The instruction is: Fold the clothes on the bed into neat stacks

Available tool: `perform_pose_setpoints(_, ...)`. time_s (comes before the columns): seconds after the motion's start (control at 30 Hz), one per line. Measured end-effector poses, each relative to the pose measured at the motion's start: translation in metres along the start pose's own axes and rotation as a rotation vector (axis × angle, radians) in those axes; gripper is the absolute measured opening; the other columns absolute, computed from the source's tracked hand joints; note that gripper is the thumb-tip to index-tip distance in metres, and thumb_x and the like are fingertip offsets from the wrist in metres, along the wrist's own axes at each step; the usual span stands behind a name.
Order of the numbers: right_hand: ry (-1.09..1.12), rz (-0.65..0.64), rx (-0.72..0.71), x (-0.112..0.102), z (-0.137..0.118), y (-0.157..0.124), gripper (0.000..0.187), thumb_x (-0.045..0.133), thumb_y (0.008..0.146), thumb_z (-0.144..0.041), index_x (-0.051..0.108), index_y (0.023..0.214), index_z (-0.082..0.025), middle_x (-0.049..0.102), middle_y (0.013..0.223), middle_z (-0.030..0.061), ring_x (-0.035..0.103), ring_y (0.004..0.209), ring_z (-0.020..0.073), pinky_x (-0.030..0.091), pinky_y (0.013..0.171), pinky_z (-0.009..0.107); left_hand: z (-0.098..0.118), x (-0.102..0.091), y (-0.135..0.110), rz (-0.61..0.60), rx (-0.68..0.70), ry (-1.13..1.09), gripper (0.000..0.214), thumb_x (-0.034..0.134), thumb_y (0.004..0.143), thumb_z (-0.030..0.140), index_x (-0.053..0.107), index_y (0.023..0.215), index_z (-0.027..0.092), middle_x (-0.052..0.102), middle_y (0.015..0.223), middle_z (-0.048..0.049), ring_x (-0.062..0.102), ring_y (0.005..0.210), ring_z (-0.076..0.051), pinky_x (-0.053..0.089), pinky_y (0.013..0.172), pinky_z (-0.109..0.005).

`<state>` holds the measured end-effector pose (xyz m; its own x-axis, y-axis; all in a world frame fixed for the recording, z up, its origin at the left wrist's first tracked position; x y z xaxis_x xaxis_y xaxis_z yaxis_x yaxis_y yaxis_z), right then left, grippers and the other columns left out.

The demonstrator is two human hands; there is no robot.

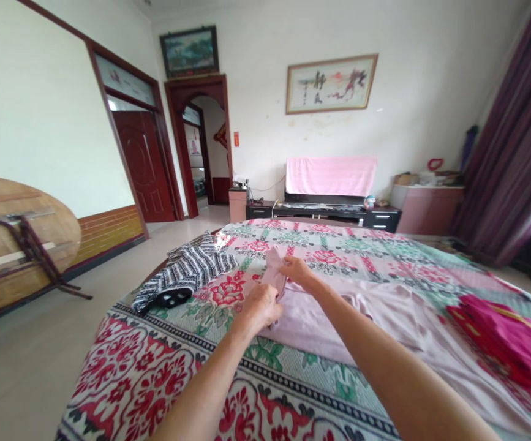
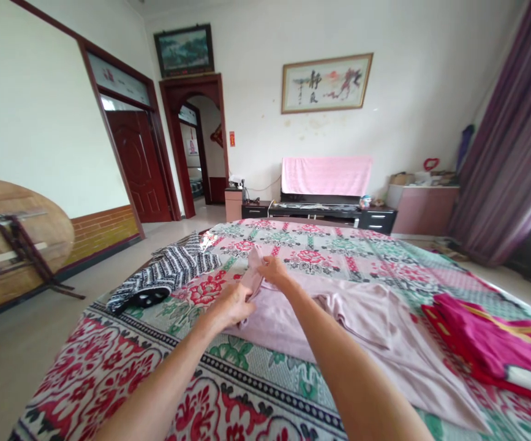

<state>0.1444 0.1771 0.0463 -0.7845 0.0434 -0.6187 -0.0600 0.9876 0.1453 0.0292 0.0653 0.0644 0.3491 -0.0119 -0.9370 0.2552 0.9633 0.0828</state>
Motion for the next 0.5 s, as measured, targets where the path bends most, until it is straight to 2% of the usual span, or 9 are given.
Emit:
perform_pose_setpoints(0.1, 0.016, 0.053, 0.006, -0.022, 0.027, -0.016, 0.018, 0.054, 0.072, -0.016, 0.067, 0.085, -0.014, 0.06, 0.059, -0.0022, 0.055, 0.053, 0.0094, 0.039, 0.047, 0.016, 0.025, 0.021, -0.001, -0.045, 0.025, 0.046, 0.024, 0.055, 0.074, 0.022, 0.07, 0.09, 0.013, 0.071, 0.088, -0.0141, 0.066, 0.085, -0.023, 0.047, 0.07, -0.027)
perform_pose_setpoints(0.2, 0.003, 0.103, 0.008, -0.035, 0.048, -0.03, 0.015, 0.056, 0.07, -0.019, 0.066, 0.08, -0.014, 0.057, 0.055, -0.0026, 0.054, 0.055, 0.0117, 0.04, 0.05, 0.02, 0.042, 0.038, -0.002, -0.073, 0.06, 0.063, 0.027, 0.053, 0.075, 0.021, 0.069, 0.095, 0.013, 0.071, 0.094, -0.0161, 0.066, 0.091, -0.024, 0.048, 0.076, -0.029)
perform_pose_setpoints(0.27, 0.004, 0.143, 0.002, -0.039, 0.057, -0.037, 0.023, 0.057, 0.07, -0.022, 0.066, 0.089, -0.013, 0.058, 0.058, -0.0021, 0.056, 0.058, 0.0137, 0.041, 0.053, 0.022, 0.048, 0.046, -0.004, -0.078, 0.098, 0.072, 0.028, 0.051, 0.076, 0.022, 0.069, 0.096, 0.012, 0.07, 0.096, -0.0171, 0.066, 0.093, -0.026, 0.048, 0.079, -0.031)
perform_pose_setpoints(0.37, 0.002, 0.239, -0.042, -0.04, 0.064, -0.046, 0.043, 0.054, 0.072, -0.026, 0.059, 0.114, -0.014, 0.062, 0.064, -0.0011, 0.059, 0.062, 0.0159, 0.045, 0.058, 0.025, 0.05, 0.055, -0.007, -0.068, 0.116, 0.1, 0.028, 0.049, 0.079, 0.024, 0.068, 0.097, 0.013, 0.069, 0.099, -0.0168, 0.064, 0.097, -0.027, 0.047, 0.082, -0.034)
perform_pose_setpoints(0.5, -0.022, 0.318, -0.109, -0.036, 0.065, -0.05, 0.053, 0.051, 0.074, -0.026, 0.05, 0.126, -0.015, 0.064, 0.07, 0.0001, 0.062, 0.066, 0.0167, 0.048, 0.066, 0.027, 0.047, 0.059, -0.006, -0.045, 0.09, 0.093, 0.028, 0.047, 0.082, 0.026, 0.067, 0.098, 0.015, 0.07, 0.097, -0.0146, 0.064, 0.099, -0.025, 0.047, 0.081, -0.032)
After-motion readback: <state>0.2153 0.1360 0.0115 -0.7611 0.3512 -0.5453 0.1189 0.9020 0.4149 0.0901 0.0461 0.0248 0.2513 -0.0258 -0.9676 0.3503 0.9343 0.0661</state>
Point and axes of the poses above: each hand's wrist, its own y-axis towards the middle knuckle, its own x-axis out of the palm, z = x × y, the point moved 8 cm from there along y, towards the middle knuckle
